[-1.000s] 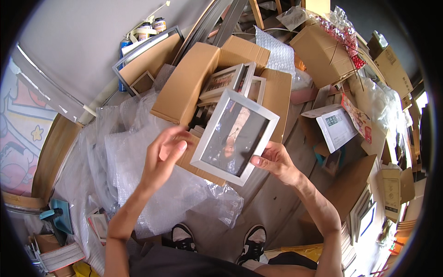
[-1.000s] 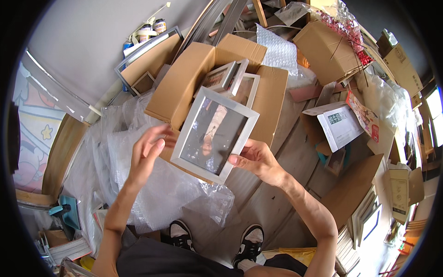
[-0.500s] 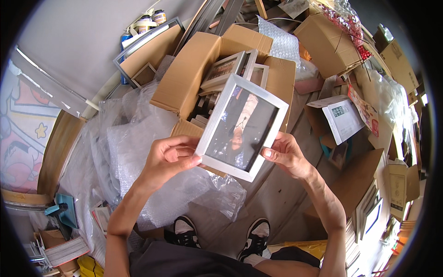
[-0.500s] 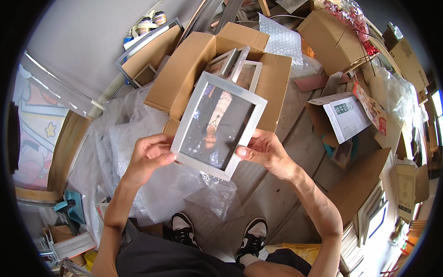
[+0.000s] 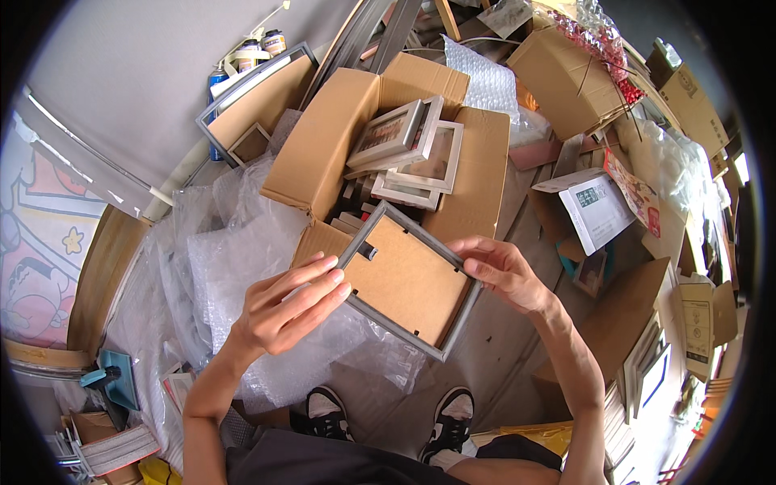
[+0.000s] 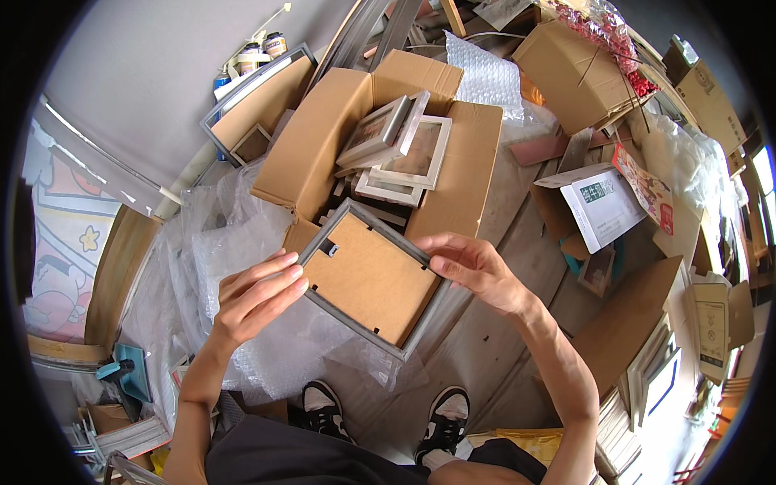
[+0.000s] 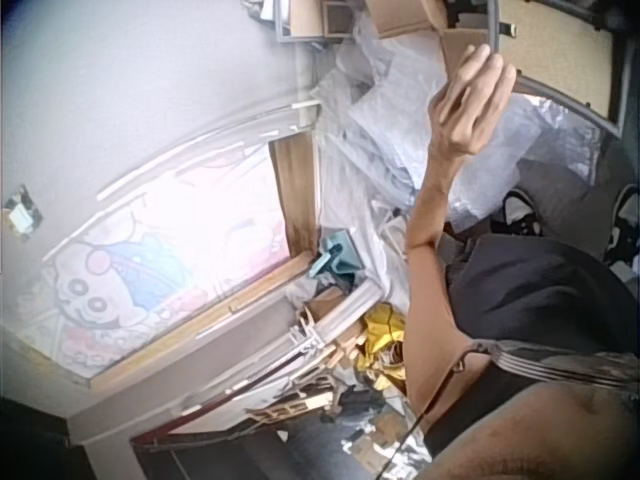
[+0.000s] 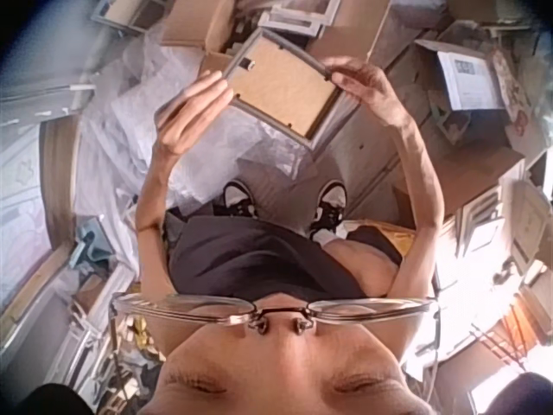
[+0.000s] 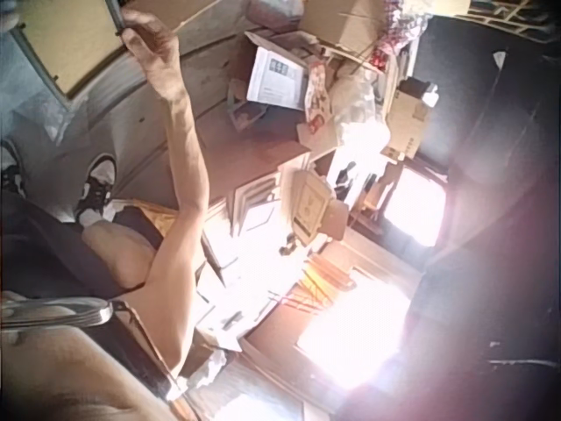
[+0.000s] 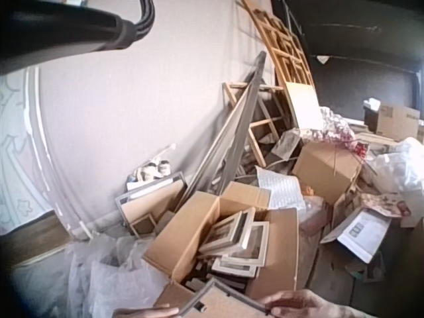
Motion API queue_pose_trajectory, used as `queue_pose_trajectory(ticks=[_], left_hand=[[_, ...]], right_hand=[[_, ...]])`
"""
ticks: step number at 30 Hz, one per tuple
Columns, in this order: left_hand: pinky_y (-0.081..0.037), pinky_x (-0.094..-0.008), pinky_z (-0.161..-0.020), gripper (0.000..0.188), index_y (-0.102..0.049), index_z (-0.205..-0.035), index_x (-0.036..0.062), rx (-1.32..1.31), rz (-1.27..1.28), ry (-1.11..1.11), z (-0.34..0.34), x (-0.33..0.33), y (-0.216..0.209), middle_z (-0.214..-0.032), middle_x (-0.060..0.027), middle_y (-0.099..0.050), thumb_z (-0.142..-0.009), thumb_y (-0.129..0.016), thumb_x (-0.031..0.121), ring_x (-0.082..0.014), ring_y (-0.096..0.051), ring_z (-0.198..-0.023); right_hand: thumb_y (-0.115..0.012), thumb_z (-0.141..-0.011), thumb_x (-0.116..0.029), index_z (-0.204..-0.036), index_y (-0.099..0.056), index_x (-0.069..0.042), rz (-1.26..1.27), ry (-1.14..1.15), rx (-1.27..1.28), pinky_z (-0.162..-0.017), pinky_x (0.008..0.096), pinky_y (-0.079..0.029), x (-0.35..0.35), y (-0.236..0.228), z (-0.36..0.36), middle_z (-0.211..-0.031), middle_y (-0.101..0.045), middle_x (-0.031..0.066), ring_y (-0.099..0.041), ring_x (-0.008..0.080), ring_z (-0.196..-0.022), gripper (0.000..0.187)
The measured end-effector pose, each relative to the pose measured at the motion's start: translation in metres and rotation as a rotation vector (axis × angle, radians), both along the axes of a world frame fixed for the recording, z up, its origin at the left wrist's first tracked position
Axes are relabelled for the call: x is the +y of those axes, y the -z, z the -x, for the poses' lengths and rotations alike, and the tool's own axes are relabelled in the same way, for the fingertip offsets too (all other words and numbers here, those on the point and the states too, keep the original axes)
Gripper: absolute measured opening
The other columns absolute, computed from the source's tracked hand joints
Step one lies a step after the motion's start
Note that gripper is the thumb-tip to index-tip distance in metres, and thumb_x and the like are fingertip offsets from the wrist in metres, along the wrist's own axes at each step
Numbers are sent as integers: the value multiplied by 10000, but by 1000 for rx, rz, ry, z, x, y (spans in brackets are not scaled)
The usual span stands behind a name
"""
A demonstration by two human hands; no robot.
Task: The person assembles multiple small picture frames by hand. They open the back of each frame, insert a cardboard backing, and secure the back panel. The person handles several frames one at a time, placing completed units into a cardboard box.
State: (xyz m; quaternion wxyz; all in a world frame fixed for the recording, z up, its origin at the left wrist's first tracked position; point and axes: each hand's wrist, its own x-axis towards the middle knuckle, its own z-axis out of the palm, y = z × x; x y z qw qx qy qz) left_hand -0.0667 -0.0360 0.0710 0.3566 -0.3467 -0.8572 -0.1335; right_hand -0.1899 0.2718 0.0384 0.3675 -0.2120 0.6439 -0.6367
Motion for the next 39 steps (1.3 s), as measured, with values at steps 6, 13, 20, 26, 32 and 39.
queue_pose_trajectory(ticks=[6,13,20,26,32,39], left_hand=[[-581,-404,-846,178,-707,-900,-11,54,-7,-23,0,-3,-3,-966,-100,-672,-726,-697,26,-279,-659,-955],[-592,-338,-782,274,-706,-900,1,-160,-411,9,12,-6,3,-937,-131,-679,-641,-768,-66,-245,-684,-867],[-581,-272,-702,241,-662,-971,-107,-1113,-1197,132,19,5,17,-895,-140,-691,-761,-744,-23,-192,-677,-811],[-559,-294,-805,305,-624,-1071,-84,-1196,-1123,254,43,24,18,-1028,-156,-660,-794,-721,-2,-185,-656,-914],[-442,-363,-971,453,-531,-1253,21,-660,-604,-59,103,8,34,-1207,-123,-594,-834,-686,97,-231,-576,-1104],[-462,-388,-936,511,-503,-1229,21,-342,-269,-245,197,-17,73,-1254,-144,-522,-750,-679,31,-332,-558,-1083]], right_hand=[[-590,-917,-56,-1226,-555,-9,127,0,50,-863,258,-454,-3,-16,-10,-1095,-640,86,-582,118,-976,314],[-485,-973,-87,-1234,-542,-9,172,58,80,-904,280,-452,-3,-20,-11,-1076,-650,118,-587,145,-1006,278],[-595,-914,-63,-1126,-582,50,82,239,227,-723,278,-525,-2,-36,-7,-904,-668,79,-626,130,-804,240],[-603,-918,-193,-1086,-611,28,42,465,175,-706,241,-485,17,-52,-12,-968,-655,56,-601,99,-832,278],[-503,-960,-190,-1196,-569,-15,63,853,190,-815,281,-480,286,-59,-22,-1083,-634,40,-604,119,-932,302],[-506,-950,-189,-1109,-591,-41,-179,1236,-231,-790,321,-473,545,-56,-169,-987,-616,47,-592,171,-870,233]])
